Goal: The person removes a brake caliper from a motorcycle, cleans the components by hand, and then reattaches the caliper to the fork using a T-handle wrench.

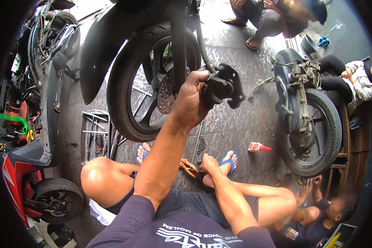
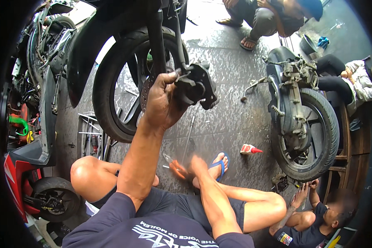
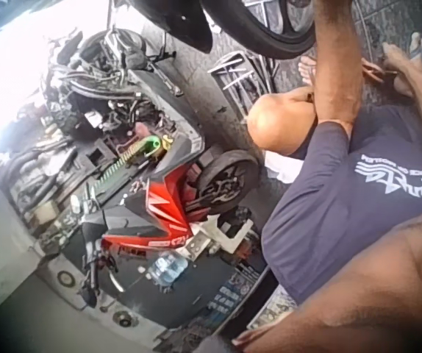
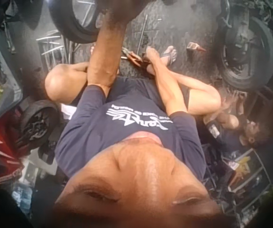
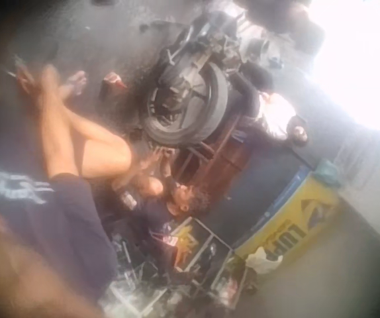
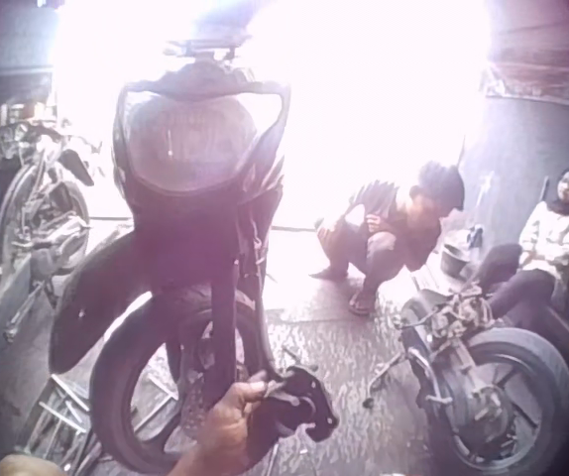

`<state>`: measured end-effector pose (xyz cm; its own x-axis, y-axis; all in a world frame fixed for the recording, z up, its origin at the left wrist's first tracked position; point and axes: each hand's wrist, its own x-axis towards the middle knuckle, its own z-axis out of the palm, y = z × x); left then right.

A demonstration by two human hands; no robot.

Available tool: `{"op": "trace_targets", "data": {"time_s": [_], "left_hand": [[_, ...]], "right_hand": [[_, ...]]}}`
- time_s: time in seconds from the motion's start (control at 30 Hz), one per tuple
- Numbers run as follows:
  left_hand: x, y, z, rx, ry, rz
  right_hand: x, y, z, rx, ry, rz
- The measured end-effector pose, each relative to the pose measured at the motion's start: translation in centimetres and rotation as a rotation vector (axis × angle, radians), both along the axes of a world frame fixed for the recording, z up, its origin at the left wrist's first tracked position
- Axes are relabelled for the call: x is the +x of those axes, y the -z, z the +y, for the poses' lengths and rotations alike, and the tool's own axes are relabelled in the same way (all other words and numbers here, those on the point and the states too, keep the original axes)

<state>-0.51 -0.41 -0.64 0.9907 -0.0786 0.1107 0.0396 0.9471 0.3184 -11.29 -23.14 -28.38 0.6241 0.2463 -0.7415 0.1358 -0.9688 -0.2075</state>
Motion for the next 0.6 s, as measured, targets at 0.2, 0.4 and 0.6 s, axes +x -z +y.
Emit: {"op": "trace_targets", "data": {"time_s": [0.2, 0.4, 0.6], "left_hand": [[-0.3, -0.5, 0.1, 0.178, -0.084, 0.028], [-1.9, -3.8, 0.3, 0.272, -0.169, 0.088], [-2.3, -4.3, 0.5, 0.310, -0.191, 0.067]], "right_hand": [[7.3, -4.4, -2.8, 0.466, 0.430, -0.138], [11.1, -21.7, -2.5, 1.165, 0.680, -0.323], [10.0, -29.9, -0.3, 1.582, 0.920, -0.071]]}}
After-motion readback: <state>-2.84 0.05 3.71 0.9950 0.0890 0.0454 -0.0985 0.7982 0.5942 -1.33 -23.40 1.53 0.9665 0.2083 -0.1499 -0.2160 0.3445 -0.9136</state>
